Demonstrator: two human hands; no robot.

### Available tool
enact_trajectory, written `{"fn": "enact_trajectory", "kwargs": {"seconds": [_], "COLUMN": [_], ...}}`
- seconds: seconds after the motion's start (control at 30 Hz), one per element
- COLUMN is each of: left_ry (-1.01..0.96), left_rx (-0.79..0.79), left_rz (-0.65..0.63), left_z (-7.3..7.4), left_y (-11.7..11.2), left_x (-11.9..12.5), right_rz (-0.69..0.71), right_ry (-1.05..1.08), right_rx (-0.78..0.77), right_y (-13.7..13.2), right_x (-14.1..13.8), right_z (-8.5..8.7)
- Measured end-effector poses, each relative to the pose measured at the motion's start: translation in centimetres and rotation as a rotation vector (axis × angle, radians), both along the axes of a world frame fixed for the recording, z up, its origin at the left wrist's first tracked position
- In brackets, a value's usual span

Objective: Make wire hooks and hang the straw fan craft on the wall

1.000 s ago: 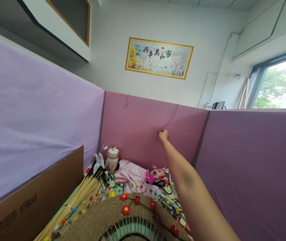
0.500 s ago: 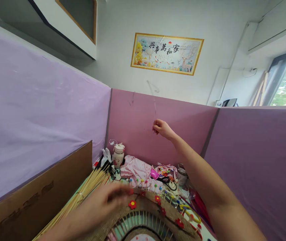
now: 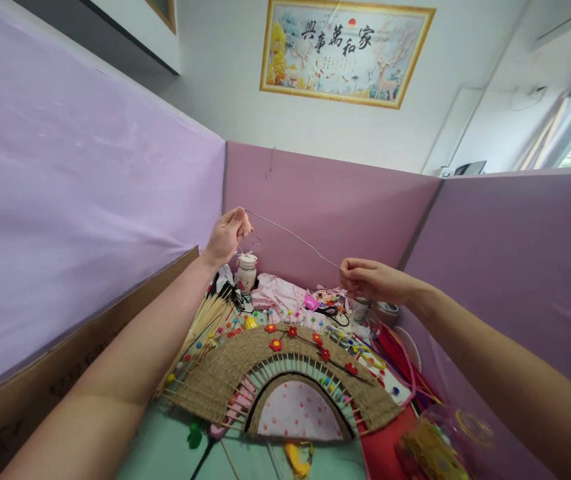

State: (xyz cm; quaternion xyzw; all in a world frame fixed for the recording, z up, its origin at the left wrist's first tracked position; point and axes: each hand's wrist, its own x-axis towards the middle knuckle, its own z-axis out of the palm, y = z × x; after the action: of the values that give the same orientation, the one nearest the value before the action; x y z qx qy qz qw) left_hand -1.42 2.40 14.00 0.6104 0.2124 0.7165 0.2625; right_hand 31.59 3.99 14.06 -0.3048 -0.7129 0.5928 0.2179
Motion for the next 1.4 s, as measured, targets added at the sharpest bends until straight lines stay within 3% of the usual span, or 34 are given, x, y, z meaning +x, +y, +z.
{"fn": "enact_trajectory", "kwargs": {"seconds": [0.1,0.2,0.33,0.47,0.53,0.63,0.73,0.8,0.9,1.07,1.13,1.27,1.4], "left_ry": [-0.086,-0.133,-0.142,-0.068,-0.03,-0.023,-0.07,-0.032,0.094,0.221,0.216,0.136,0.012], "left_rx": [-0.052,-0.167,-0.527,-0.979,-1.087,-1.086,-0.874,-0.75,-0.693,-0.688,-0.674,-0.664,-0.754], "left_rz": [0.024,0.005,-0.094,-0.385,-0.508,-0.546,-0.451,-0.381,-0.367,-0.416,-0.413,-0.479,-0.602], "left_z": [-0.1,0.0,0.5,0.9,0.8,0.8,0.9,1.0,0.7,-0.2,-0.4,-1.1,-2.7], "left_y": [0.1,0.3,0.4,0.3,0.3,0.4,0.6,0.7,0.7,1.0,1.1,1.1,0.6], "left_x": [1.6,2.7,2.4,0.6,0.0,0.0,0.4,0.4,0.1,0.6,0.9,1.4,4.0], "right_rz": [-0.163,-0.273,-0.62,-0.807,-0.85,-0.936,-0.954,-0.745,-0.41,-0.126,-0.11,-0.266,-0.383], "right_ry": [0.037,0.038,0.108,0.072,-0.001,-0.059,-0.131,-0.262,-0.364,-0.167,-0.105,0.151,0.426], "right_rx": [-0.166,-0.112,0.412,1.007,1.231,1.419,1.318,1.1,0.853,0.605,0.517,0.371,0.293], "right_y": [0.4,1.2,2.6,3.5,3.9,4.6,5.6,6.2,6.3,4.7,4.4,4.5,5.0], "right_x": [0.4,0.2,-0.3,0.4,0.9,0.8,-0.1,-0.9,-2.0,-4.7,-5.7,-6.7,-7.4], "right_z": [-0.5,-0.8,-1.2,-1.7,-1.9,-2.0,-1.7,-1.1,0.1,1.5,1.6,2.3,4.1]}}
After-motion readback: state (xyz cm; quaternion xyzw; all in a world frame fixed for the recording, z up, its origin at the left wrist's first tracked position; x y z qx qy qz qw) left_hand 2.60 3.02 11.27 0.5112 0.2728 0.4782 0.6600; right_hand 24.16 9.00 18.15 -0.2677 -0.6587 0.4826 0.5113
